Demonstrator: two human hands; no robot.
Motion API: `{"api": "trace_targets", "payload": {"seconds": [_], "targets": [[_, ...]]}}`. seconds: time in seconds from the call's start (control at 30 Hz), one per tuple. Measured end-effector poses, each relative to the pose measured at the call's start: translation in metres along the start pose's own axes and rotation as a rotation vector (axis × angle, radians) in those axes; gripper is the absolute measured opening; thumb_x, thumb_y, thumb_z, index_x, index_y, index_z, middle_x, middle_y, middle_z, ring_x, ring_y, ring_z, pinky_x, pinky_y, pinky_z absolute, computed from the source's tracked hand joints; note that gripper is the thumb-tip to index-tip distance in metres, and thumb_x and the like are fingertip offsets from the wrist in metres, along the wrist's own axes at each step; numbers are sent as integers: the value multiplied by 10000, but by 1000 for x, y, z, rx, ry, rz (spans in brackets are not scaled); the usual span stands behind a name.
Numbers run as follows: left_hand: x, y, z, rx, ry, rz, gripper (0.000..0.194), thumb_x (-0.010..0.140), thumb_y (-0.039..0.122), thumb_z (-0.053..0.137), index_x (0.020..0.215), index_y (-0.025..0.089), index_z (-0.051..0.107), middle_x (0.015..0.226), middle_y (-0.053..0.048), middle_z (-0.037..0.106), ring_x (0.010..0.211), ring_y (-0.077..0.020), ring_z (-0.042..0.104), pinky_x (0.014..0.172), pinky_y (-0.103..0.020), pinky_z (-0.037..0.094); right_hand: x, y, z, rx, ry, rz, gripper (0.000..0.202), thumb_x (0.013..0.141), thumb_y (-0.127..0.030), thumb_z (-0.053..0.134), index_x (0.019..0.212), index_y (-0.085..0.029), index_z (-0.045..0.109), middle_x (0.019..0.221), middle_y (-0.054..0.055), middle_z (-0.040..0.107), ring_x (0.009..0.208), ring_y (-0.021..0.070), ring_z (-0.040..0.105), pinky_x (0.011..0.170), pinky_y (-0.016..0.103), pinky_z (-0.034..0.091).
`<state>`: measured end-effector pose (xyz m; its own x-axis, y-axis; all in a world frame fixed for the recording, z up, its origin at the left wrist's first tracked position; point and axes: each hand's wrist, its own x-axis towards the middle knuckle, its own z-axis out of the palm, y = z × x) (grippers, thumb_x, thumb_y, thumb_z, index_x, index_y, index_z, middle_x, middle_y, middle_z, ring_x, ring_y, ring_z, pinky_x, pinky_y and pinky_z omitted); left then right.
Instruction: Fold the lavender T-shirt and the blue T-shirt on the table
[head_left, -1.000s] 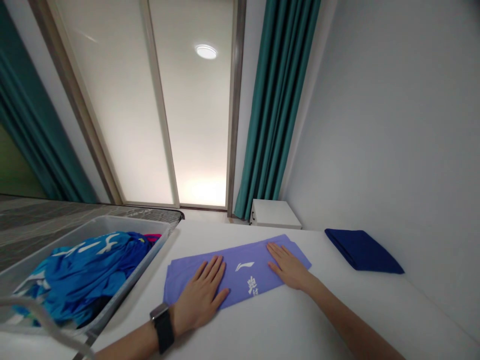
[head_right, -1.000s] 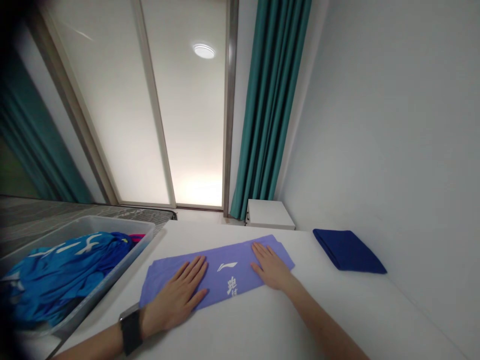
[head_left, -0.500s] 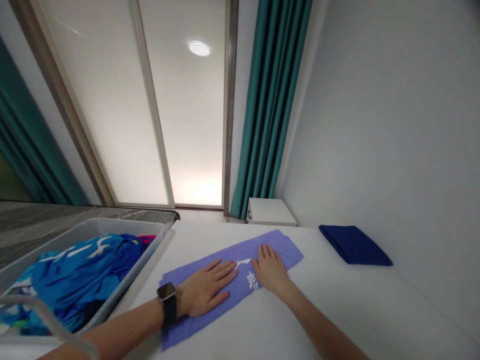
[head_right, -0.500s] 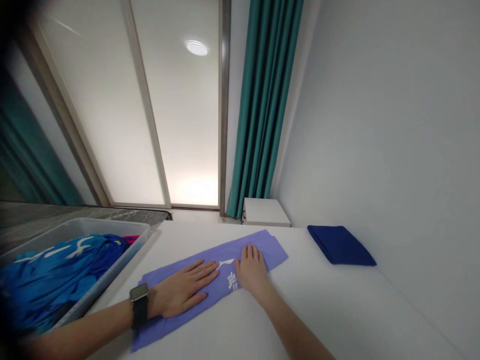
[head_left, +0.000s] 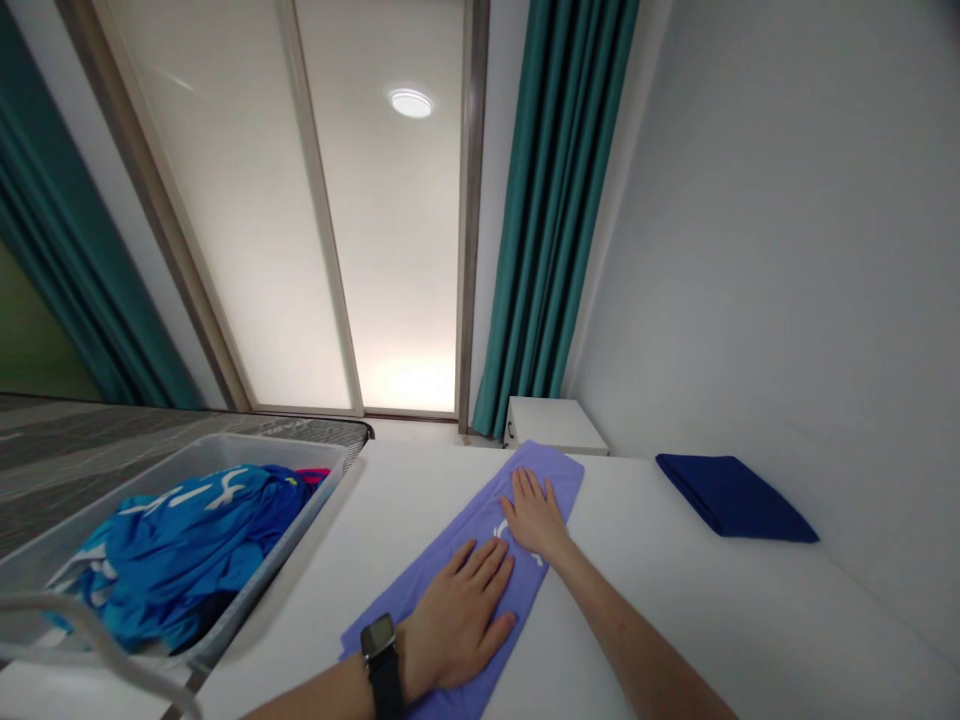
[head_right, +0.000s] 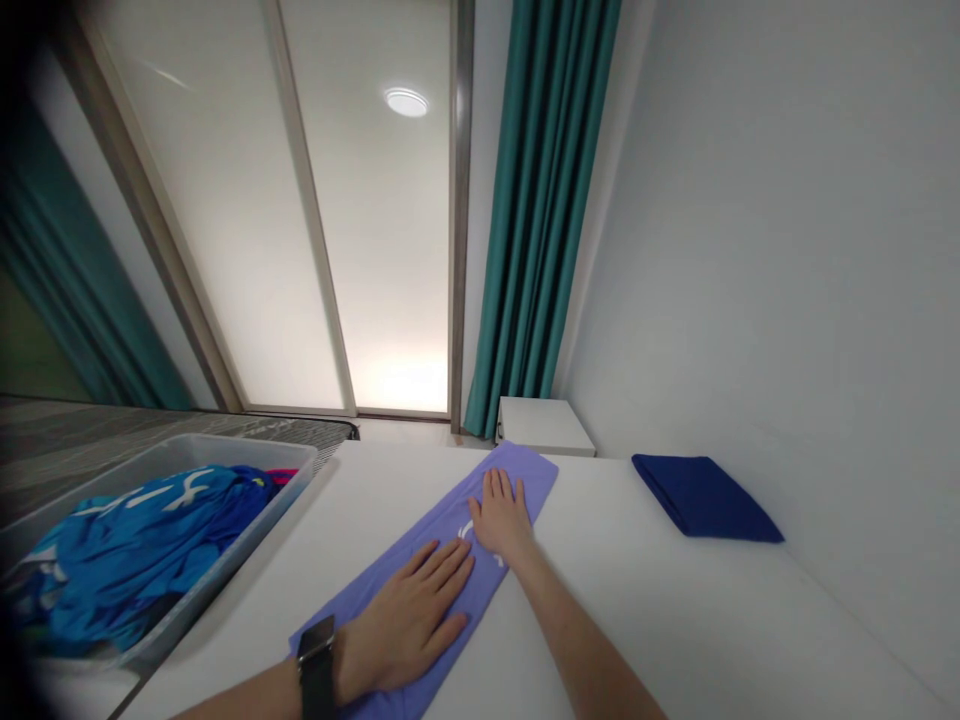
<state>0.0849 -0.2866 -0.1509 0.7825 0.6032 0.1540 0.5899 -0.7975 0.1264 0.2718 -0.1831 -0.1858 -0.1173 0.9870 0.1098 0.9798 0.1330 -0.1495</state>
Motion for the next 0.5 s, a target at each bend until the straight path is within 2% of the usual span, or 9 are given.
{"api": "trace_targets", "payload": {"seconds": [0.13, 0.23, 0.33, 0.5], "targets": [[0, -18, -24, -100, -114, 192, 589, 993, 468, 345, 1514, 202, 278, 1559, -91, 305, 1428, -249, 299, 1195, -441, 208, 7, 10, -3, 8, -21, -108, 676, 973, -463, 195, 1509, -57, 252, 1575, 150, 218, 1468, 257, 136, 1174, 491, 55], [-5, -25, -30, -137, -144, 222, 585, 996, 439, 356, 1527, 227, 235, 1574, -71, 266, 1441, -240, 267, 1204, -448, 182, 14, 15, -4, 8, -36, -177, 677, 974, -465, 198, 1512, -56, 237, 1577, 146, 215, 1469, 244, 135, 1178, 479, 57], [-10, -16, -19, -148, -104, 157, 589, 1001, 425, 348, 1537, 237, 193, 1579, -61, 252, 1450, -238, 239, 1207, -464, 169, 20, 17, -6, 11, -58, -255, 671, 974, -465, 213, 1518, -72, 222, 1583, 133, 205, 1470, 226, 132, 1182, 464, 53], [-4, 15, 7, -138, -27, -8, 598, 1004, 457, 314, 1532, 194, 218, 1577, -86, 250, 1455, -250, 224, 1206, -483, 177, 29, 17, -15, 29, -88, -406, 671, 972, -470, 253, 1510, -69, 243, 1577, 136, 228, 1463, 204, 169, 1186, 419, 76]]}}
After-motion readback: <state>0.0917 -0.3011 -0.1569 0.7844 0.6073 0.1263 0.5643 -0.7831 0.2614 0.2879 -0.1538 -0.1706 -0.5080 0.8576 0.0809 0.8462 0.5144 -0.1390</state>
